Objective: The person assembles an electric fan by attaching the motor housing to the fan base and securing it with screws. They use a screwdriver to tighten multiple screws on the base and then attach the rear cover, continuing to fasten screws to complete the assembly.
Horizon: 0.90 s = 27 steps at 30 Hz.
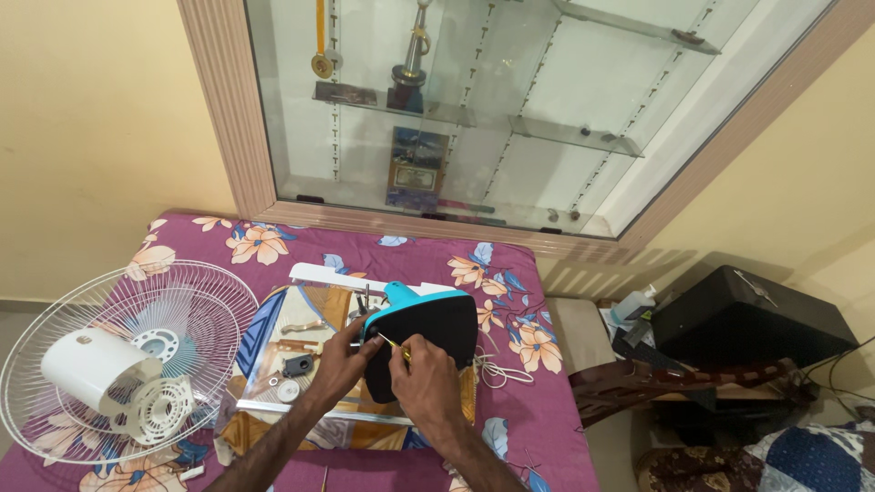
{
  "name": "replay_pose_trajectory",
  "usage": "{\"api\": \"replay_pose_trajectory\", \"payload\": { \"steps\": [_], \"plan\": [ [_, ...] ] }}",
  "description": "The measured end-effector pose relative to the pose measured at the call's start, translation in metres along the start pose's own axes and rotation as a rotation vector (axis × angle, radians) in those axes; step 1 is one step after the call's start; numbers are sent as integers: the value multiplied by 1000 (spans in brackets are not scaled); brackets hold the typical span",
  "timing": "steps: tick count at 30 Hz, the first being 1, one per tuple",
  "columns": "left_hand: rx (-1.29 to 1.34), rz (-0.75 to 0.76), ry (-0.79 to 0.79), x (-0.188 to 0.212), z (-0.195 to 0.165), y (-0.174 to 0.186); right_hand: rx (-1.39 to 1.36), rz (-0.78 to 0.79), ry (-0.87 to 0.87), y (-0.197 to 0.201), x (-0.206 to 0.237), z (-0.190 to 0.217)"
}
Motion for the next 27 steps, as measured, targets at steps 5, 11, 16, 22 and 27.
{"api": "replay_pose_trajectory", "payload": {
  "steps": [5,11,16,22,27],
  "plan": [
    [11,-9,-60,-1,-1,1,-14,35,-30,-2,-2,-1],
    [92,7,-23,-3,6,0,-46,42,-35,-3,-2,2],
    [48,10,-32,-4,9,1,-53,23,-12,-4,-2,3],
    [58,15,-19,-5,12,0,-42,19,6,-4,-2,1],
    [92,18,-22,-6,10,1,-69,80,-60,-7,-1,-1]
  ]
}}
Point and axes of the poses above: each hand's wrist, its own x-axis away from the middle knuckle, its own y-axis out of the back of the hand, z = x × y, the point moved 8 cm from there along -x, towards the middle knuckle, and after that the axes turned 4 degrees about y, right-handed, at the moved point
